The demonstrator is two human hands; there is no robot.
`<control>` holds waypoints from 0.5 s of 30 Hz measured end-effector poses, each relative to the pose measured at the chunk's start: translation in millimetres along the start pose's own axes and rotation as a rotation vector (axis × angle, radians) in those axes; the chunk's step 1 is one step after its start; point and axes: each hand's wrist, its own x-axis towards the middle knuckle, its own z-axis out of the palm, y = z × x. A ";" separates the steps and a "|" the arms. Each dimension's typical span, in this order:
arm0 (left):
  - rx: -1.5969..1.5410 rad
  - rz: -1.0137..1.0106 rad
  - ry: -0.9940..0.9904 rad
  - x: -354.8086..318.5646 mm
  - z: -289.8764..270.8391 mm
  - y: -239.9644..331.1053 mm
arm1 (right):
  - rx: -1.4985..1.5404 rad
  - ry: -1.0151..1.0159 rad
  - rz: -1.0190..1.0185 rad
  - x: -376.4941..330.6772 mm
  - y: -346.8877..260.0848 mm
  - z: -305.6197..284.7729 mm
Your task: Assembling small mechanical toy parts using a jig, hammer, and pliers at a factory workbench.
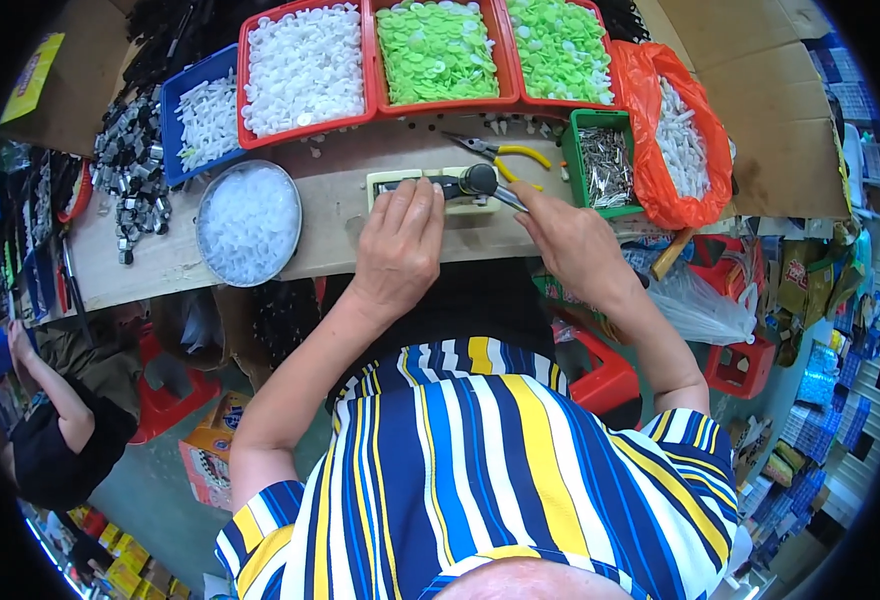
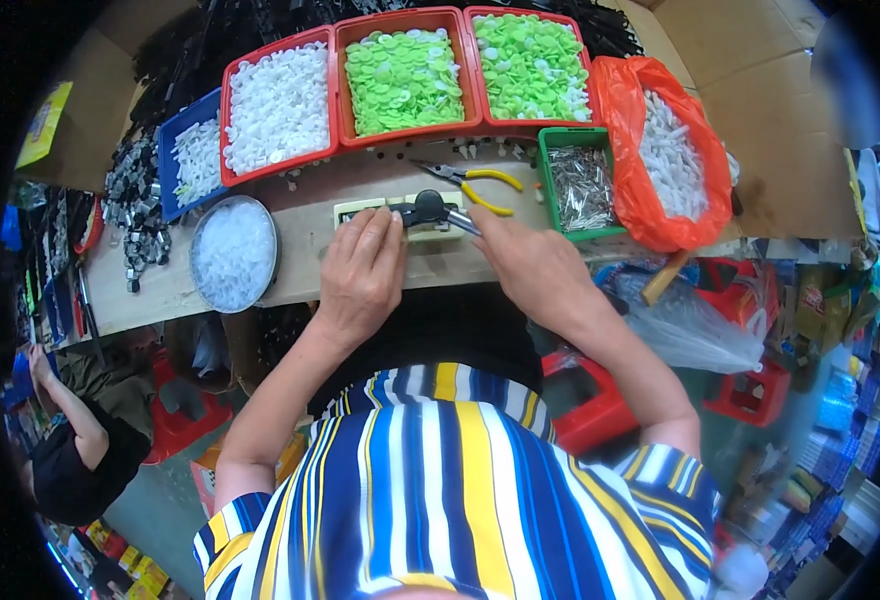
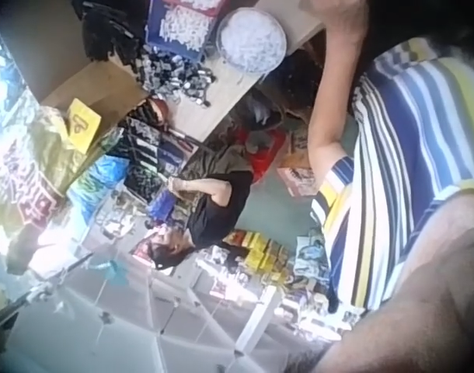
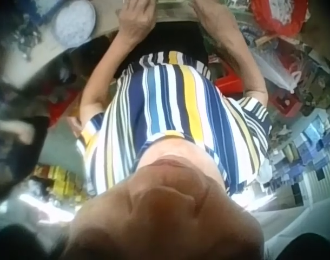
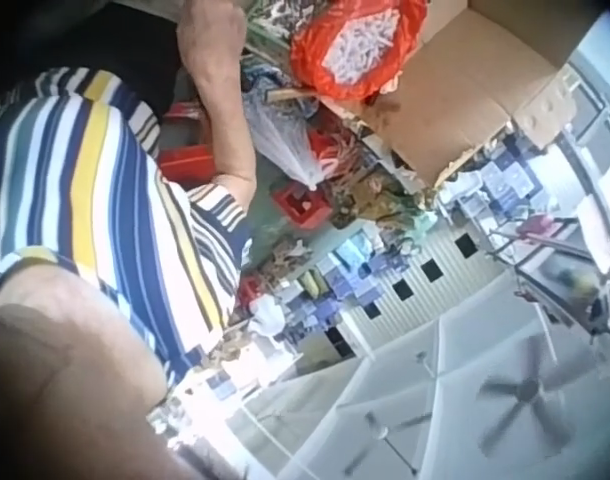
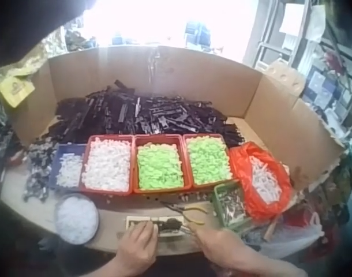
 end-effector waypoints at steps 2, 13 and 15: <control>-0.059 -0.042 -0.001 -5.7 3.3 3.8 | 0.001 0.054 -0.033 3.0 0.7 -3.7; -0.087 0.028 0.019 -18.3 15.6 9.8 | -0.120 0.043 -0.246 42.0 -27.6 0.3; -0.080 0.038 0.034 -16.8 17.0 7.4 | -0.039 0.188 -0.309 44.5 -32.2 -2.2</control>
